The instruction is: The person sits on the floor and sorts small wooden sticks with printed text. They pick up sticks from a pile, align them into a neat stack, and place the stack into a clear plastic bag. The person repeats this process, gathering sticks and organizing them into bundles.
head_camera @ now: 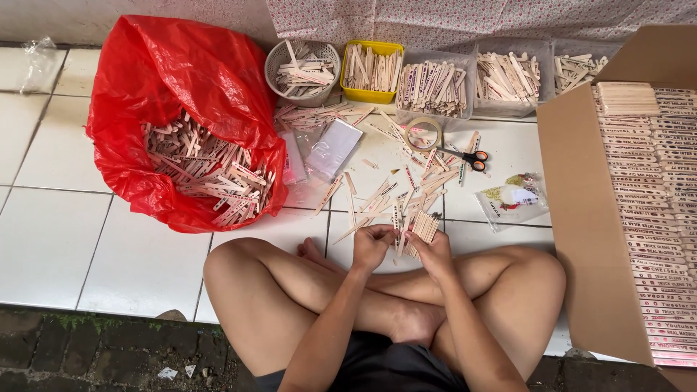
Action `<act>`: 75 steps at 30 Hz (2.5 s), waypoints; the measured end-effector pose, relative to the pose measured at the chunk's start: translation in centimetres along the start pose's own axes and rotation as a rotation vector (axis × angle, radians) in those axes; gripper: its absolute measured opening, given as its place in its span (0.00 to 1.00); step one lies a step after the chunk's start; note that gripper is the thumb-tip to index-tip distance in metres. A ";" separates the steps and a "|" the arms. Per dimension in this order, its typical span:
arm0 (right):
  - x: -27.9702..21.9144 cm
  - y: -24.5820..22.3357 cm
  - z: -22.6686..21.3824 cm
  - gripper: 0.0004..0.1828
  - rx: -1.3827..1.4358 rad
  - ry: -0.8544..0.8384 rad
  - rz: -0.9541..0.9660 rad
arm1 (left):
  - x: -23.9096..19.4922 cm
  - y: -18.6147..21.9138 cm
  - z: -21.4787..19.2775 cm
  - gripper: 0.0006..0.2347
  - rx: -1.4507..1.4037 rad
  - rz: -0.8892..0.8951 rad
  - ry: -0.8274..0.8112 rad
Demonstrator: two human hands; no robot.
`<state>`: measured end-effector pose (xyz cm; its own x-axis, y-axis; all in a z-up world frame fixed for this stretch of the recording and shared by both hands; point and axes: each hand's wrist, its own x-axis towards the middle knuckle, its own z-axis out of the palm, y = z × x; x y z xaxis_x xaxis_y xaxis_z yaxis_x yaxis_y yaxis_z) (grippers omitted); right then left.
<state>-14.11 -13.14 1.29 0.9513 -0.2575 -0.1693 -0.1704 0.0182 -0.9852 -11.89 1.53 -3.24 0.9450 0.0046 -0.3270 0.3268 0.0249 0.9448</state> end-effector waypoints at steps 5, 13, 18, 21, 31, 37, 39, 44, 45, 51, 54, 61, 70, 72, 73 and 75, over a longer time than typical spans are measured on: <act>-0.1 0.3 -0.1 0.12 -0.048 -0.023 -0.001 | -0.3 0.8 -0.4 0.05 0.043 -0.015 -0.076; 0.0 0.9 -0.4 0.11 -0.072 0.015 -0.017 | -0.5 1.6 -1.4 0.05 0.214 0.144 0.183; -0.6 -1.2 0.1 0.07 -0.100 -0.036 -0.032 | -0.6 0.8 -0.2 0.07 0.157 0.094 -0.052; -0.5 -1.2 0.1 0.07 -0.154 -0.042 -0.037 | -1.2 1.6 -0.2 0.07 0.146 0.080 -0.085; 0.2 -0.9 0.1 0.15 -0.266 -0.167 0.029 | -1.3 2.1 -0.4 0.04 0.249 0.082 -0.081; -1.0 -4.0 0.5 0.12 -0.223 -0.303 0.078 | -1.0 3.2 -1.4 0.02 0.090 0.030 -0.192; -1.0 -3.0 0.4 0.09 -0.232 -0.373 0.102 | -1.6 4.2 -1.6 0.05 0.043 -0.001 -0.245; -0.3 0.2 -0.8 0.04 -0.078 -0.522 0.135 | -0.4 2.7 -3.0 0.27 -0.034 0.023 -0.352; -0.5 -0.2 -0.8 0.04 -0.032 -0.559 0.153 | -0.6 3.1 -2.9 0.27 -0.082 0.008 -0.405; -0.2 0.7 -1.0 0.05 -0.046 -0.564 0.144 | -0.3 2.8 -3.3 0.27 -0.012 0.002 -0.381; 1.4 3.8 -1.2 0.18 -0.032 -0.109 0.216 | 1.7 -0.8 -3.1 0.18 0.431 0.096 -0.161; 3.4 5.7 -2.1 0.18 0.189 0.117 0.190 | -0.1 2.4 -0.9 0.14 1.280 0.457 -0.209; 1.9 3.2 -0.7 0.19 0.129 0.122 0.194 | 2.3 0.1 -1.7 0.09 1.012 0.310 -0.031; 1.4 3.1 -0.3 0.17 0.080 0.110 0.180 | 3.0 -1.7 -1.8 0.04 0.336 0.177 0.144; 1.3 3.0 -0.4 0.17 0.080 0.111 0.185 | 2.6 -1.9 -1.7 0.04 0.338 0.173 0.142; 1.2 2.7 -0.5 0.18 -0.003 0.040 0.174 | 2.0 -2.0 -1.8 0.05 0.105 0.099 0.063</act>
<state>-13.54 -13.86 -1.55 0.8963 -0.2890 -0.3362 -0.3326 0.0629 -0.9410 -10.67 3.24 -5.83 0.9712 0.0650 -0.2292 0.2342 -0.0836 0.9686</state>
